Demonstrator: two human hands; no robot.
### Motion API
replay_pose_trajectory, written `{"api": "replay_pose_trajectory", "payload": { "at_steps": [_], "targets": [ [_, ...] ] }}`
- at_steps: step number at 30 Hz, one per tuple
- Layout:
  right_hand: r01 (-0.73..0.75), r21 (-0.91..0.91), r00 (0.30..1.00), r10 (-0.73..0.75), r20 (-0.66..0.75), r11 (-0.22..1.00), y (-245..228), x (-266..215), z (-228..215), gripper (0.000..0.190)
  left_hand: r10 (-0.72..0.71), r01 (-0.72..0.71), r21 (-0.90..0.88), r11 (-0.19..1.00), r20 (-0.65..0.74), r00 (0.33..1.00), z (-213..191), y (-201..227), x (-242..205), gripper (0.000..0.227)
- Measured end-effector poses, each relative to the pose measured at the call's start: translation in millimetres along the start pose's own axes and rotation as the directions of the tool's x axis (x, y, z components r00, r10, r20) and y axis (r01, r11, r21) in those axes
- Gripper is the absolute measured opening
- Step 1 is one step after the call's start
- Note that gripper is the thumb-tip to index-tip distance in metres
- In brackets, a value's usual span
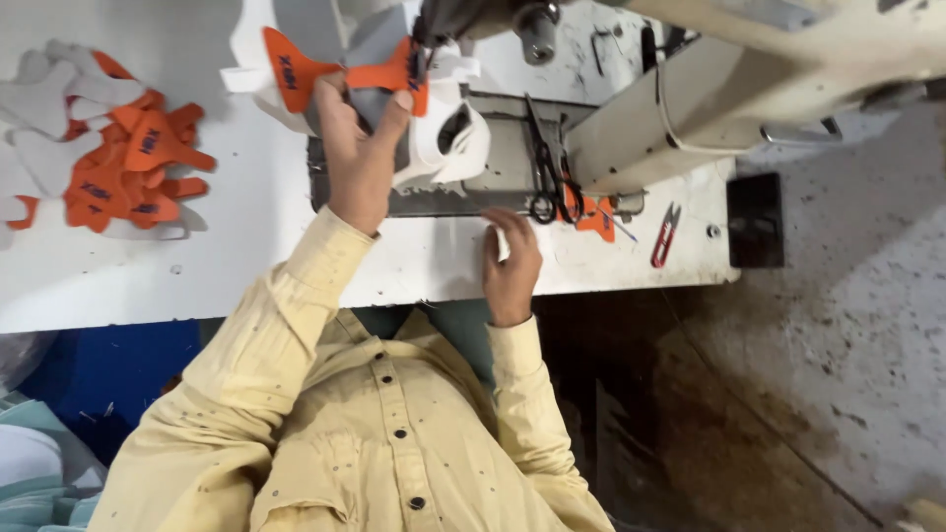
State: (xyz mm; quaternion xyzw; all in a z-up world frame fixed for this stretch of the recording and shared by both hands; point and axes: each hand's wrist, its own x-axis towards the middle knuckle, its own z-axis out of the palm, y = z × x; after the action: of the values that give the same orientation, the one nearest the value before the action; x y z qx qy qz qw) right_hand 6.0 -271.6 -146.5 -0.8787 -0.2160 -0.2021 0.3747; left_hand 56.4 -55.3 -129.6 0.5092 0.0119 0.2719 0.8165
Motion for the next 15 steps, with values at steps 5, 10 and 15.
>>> {"api": "replay_pose_trajectory", "payload": {
  "at_steps": [5,10,15],
  "targets": [
    [-0.07,-0.259,0.989,0.033,-0.143,0.963,67.0,23.2,-11.0,0.034,0.009,-0.008,0.045,0.999,-0.025,1.0,1.7,3.0,-3.7,0.044],
    [-0.122,-0.581,0.979,0.196,0.065,0.804,129.1,46.5,-9.8,0.047,-0.05,0.05,0.107,0.993,-0.005,0.999,-27.6,11.0,-30.8,0.039],
    [-0.15,-0.535,0.882,0.357,0.307,0.832,113.6,77.2,-36.0,0.055,-0.043,0.097,0.179,0.979,-0.286,0.957,-73.5,15.5,-53.3,0.044]
  ]
}}
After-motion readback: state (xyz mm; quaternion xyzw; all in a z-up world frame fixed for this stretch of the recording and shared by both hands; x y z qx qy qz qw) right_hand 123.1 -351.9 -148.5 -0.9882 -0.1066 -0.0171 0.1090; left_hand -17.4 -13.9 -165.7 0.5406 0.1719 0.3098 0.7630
